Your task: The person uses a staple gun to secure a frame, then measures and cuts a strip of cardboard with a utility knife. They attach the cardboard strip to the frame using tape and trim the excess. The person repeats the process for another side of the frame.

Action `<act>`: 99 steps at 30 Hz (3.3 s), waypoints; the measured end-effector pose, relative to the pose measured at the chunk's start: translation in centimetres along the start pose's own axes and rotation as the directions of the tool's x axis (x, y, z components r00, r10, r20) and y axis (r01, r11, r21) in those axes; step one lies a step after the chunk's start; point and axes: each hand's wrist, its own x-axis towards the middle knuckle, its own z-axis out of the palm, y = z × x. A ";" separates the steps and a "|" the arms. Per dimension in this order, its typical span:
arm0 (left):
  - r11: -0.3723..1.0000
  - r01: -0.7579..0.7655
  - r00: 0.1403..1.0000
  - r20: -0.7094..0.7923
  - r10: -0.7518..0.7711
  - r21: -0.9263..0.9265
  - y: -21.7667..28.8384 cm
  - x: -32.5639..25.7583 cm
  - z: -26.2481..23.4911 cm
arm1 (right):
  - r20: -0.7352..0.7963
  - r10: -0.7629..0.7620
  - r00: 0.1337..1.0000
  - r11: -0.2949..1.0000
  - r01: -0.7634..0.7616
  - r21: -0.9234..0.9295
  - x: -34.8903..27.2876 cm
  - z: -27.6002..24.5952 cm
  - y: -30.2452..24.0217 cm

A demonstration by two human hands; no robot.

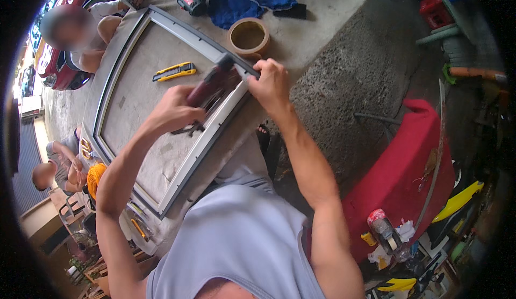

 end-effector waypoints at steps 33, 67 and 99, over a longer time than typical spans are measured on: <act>0.117 -0.504 0.863 -0.491 0.120 -0.856 1.5 21.3 -12.6 | 0.148 -0.339 0.929 0.856 0.370 -0.362 14.5 -13.8 7.2; 0.815 -0.255 0.890 -0.203 0.408 0.521 -13.6 6.1 -3.2 | 0.262 0.034 0.965 0.977 -0.087 0.192 8.2 -9.3 -2.8; 0.977 0.195 0.439 -0.899 -0.003 0.092 -29.9 -13.1 8.6 | -0.304 -0.945 -0.122 -0.268 0.819 0.507 -8.1 -10.9 -33.0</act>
